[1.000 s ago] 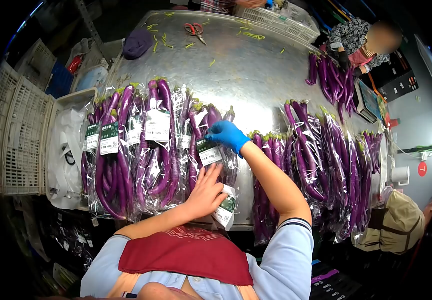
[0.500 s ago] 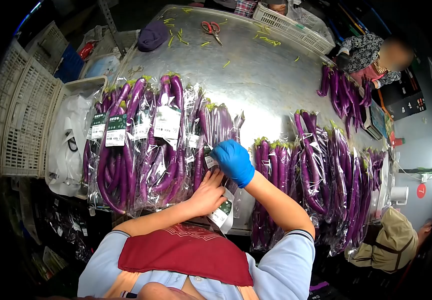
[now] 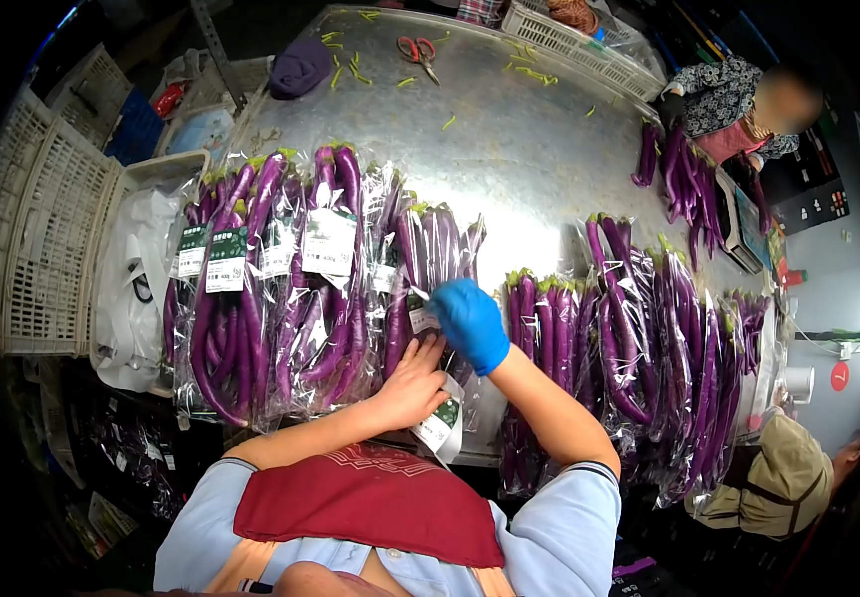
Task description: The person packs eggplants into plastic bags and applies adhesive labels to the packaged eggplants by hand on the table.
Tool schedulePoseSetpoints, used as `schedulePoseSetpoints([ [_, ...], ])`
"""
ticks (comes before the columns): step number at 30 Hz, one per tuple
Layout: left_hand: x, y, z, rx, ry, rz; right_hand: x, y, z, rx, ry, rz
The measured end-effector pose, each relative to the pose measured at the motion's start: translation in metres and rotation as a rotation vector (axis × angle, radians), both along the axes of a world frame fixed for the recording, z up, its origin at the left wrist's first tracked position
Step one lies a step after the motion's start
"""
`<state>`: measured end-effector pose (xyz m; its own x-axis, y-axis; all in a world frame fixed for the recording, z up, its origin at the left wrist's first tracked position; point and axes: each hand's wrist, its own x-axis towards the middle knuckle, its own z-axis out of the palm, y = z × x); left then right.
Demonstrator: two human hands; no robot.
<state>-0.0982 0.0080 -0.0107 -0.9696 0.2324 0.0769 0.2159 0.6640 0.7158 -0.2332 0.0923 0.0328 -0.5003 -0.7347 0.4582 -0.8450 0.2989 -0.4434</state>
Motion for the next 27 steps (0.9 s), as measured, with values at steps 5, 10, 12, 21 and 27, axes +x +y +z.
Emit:
schedulePoseSetpoints([
  [5,0.002,0.001,-0.006,-0.009,-0.002,-0.009,-0.039,0.008,-0.039,-0.224,-0.61,-0.25],
  [10,0.002,0.0,-0.003,-0.003,-0.012,-0.014,-0.062,-0.016,0.013,0.012,-0.383,0.008],
  [12,0.002,-0.001,-0.002,0.009,0.001,-0.004,-0.048,-0.037,0.037,0.293,-0.282,0.095],
  [21,0.003,-0.002,-0.006,0.019,0.052,0.018,-0.041,-0.049,0.011,0.62,0.107,0.186],
  [27,0.004,-0.001,-0.007,0.014,0.049,0.014,-0.025,-0.029,0.014,0.427,0.289,0.209],
])
